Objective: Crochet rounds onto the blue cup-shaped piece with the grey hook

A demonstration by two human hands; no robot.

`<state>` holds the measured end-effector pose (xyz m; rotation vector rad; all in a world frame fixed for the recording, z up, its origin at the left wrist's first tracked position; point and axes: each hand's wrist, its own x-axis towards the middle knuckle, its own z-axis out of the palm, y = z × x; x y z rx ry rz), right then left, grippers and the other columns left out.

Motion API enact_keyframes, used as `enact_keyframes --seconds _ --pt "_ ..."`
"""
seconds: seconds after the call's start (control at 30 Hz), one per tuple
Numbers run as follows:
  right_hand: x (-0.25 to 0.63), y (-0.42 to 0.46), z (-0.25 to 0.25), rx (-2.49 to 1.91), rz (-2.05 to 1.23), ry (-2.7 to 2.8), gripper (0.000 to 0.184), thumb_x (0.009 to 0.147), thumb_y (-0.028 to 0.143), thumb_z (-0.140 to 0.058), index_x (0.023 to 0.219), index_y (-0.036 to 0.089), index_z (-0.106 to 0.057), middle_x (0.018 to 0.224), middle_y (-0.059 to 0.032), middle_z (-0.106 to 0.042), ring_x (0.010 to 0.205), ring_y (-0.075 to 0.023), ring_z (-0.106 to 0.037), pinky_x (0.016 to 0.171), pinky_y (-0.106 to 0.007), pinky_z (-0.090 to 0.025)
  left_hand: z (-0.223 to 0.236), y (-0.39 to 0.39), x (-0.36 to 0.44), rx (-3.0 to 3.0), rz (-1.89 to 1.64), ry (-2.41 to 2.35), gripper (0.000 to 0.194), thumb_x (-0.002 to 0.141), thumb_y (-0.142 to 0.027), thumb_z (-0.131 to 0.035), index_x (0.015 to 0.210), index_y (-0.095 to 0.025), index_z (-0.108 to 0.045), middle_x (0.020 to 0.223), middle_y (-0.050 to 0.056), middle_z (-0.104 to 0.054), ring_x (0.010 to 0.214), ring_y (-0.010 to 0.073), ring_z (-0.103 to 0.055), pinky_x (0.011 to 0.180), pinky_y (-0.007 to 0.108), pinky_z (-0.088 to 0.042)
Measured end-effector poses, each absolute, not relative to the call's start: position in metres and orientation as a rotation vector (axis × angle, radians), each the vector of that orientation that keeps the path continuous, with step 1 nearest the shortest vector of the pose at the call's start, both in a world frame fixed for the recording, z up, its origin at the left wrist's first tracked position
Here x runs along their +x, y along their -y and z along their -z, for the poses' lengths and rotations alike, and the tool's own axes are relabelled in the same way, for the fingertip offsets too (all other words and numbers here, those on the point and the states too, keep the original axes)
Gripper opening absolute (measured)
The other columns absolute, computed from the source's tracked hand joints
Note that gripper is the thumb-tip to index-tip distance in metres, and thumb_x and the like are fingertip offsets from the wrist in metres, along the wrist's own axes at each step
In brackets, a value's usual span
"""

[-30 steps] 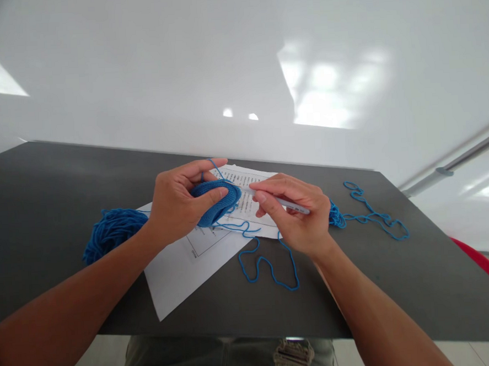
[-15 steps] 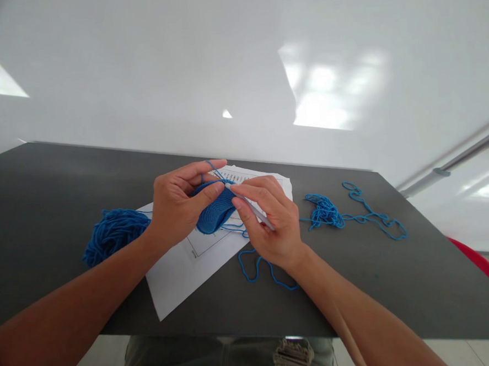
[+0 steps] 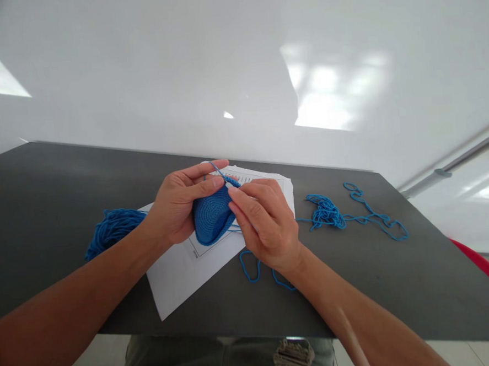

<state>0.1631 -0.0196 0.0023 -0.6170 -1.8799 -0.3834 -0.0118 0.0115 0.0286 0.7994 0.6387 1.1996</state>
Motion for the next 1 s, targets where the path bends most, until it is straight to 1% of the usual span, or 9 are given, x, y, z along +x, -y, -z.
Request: enact_keyframes --seconds 0.13,0.27,0.37,0.5,0.6,0.73,0.83,0.93,1.0 --pt "0.169 0.018 -0.006 -0.58 0.45 1.929 0.045 0.093 0.007 -0.072 0.136 0.019 -0.069 0.107 -0.0138 -0.075 0.1 -0.0278 -0.07 0.083 -0.047 -0.061 -0.031 -0.013 -0.015 0.824 -1.177 -0.609 0.049 0.062 -0.017 -0.098 0.108 -0.013 -0.082 0.083 0.005 -0.081 0.075 0.0168 -0.073 0.073 0.029 -0.062" --pt "0.179 0.014 -0.012 -0.53 0.416 1.989 0.05 0.094 0.012 -0.073 0.142 0.025 -0.067 0.109 -0.0117 -0.077 0.097 -0.028 -0.072 0.081 -0.047 -0.062 -0.031 -0.015 -0.018 0.9 -1.205 -0.621 0.046 0.066 -0.018 -0.095 0.109 -0.014 -0.082 0.081 0.004 -0.08 0.074 0.0172 -0.074 0.076 0.032 -0.063" --pt "0.186 0.012 -0.015 -0.526 0.362 2.027 0.052 0.096 0.014 -0.073 0.145 0.029 -0.066 0.112 -0.0099 -0.078 0.098 -0.0271 -0.074 0.081 -0.046 -0.063 -0.031 -0.018 -0.021 0.938 -1.219 -0.662 0.051 0.063 -0.019 -0.097 0.111 -0.013 -0.081 0.083 0.005 -0.081 0.073 0.0172 -0.074 0.075 0.032 -0.062" --pt "0.192 0.012 -0.019 -0.531 0.355 2.085 0.051 0.096 0.012 -0.072 0.144 0.027 -0.067 0.113 -0.0104 -0.079 0.099 -0.0265 -0.074 0.081 -0.045 -0.064 -0.03 -0.023 -0.024 1.01 -1.221 -0.726 0.059 0.058 -0.021 -0.099 0.113 -0.013 -0.081 0.085 0.006 -0.081 0.072 0.0177 -0.073 0.071 0.031 -0.061" --pt "0.195 0.012 -0.022 -0.536 0.367 2.111 0.048 0.096 0.012 -0.072 0.141 0.028 -0.069 0.112 -0.0097 -0.079 0.098 -0.0259 -0.075 0.08 -0.044 -0.064 -0.028 -0.026 -0.026 1.094 -1.228 -0.758 0.06 0.057 -0.022 -0.099 0.113 -0.013 -0.082 0.086 0.007 -0.082 0.072 0.0177 -0.073 0.071 0.03 -0.061" --pt "0.199 0.013 -0.026 -0.515 0.4 2.159 0.046 0.095 0.01 -0.072 0.139 0.023 -0.069 0.11 -0.0119 -0.079 0.098 -0.026 -0.074 0.081 -0.044 -0.065 -0.027 -0.028 -0.028 1.218 -1.263 -0.817 0.054 0.06 -0.022 -0.096 0.112 -0.011 -0.083 0.085 0.008 -0.082 0.072 0.0172 -0.073 0.07 0.029 -0.06" --pt "0.2 0.015 -0.028 -0.529 0.401 2.192 0.042 0.096 0.011 -0.07 0.136 0.025 -0.07 0.109 -0.011 -0.079 0.098 -0.0255 -0.074 0.081 -0.044 -0.065 -0.028 -0.028 -0.03 1.34 -1.268 -0.886 0.047 0.066 -0.023 -0.092 0.111 -0.012 -0.084 0.085 0.008 -0.083 0.072 0.0177 -0.073 0.069 0.028 -0.059" --pt "0.201 0.016 -0.03 -0.54 0.386 2.217 0.039 0.097 0.012 -0.07 0.134 0.025 -0.072 0.107 -0.0104 -0.079 0.096 -0.0251 -0.074 0.08 -0.043 -0.065 -0.029 -0.029 -0.032 1.486 -1.271 -0.959 0.04 0.069 -0.023 -0.09 0.108 -0.014 -0.085 0.09 0.009 -0.084 0.081 0.021 -0.077 0.075 0.03 -0.061" --pt "0.202 0.016 -0.032 -0.527 0.377 2.228 0.039 0.095 0.011 -0.071 0.132 0.023 -0.073 0.105 -0.0111 -0.079 0.094 -0.0251 -0.074 0.078 -0.042 -0.065 -0.03 -0.03 -0.033 1.56 -1.283 -0.986 0.032 0.07 -0.021 -0.089 0.101 -0.015 -0.086 0.097 0.01 -0.084 0.087 0.0226 -0.078 0.082 0.031 -0.062"
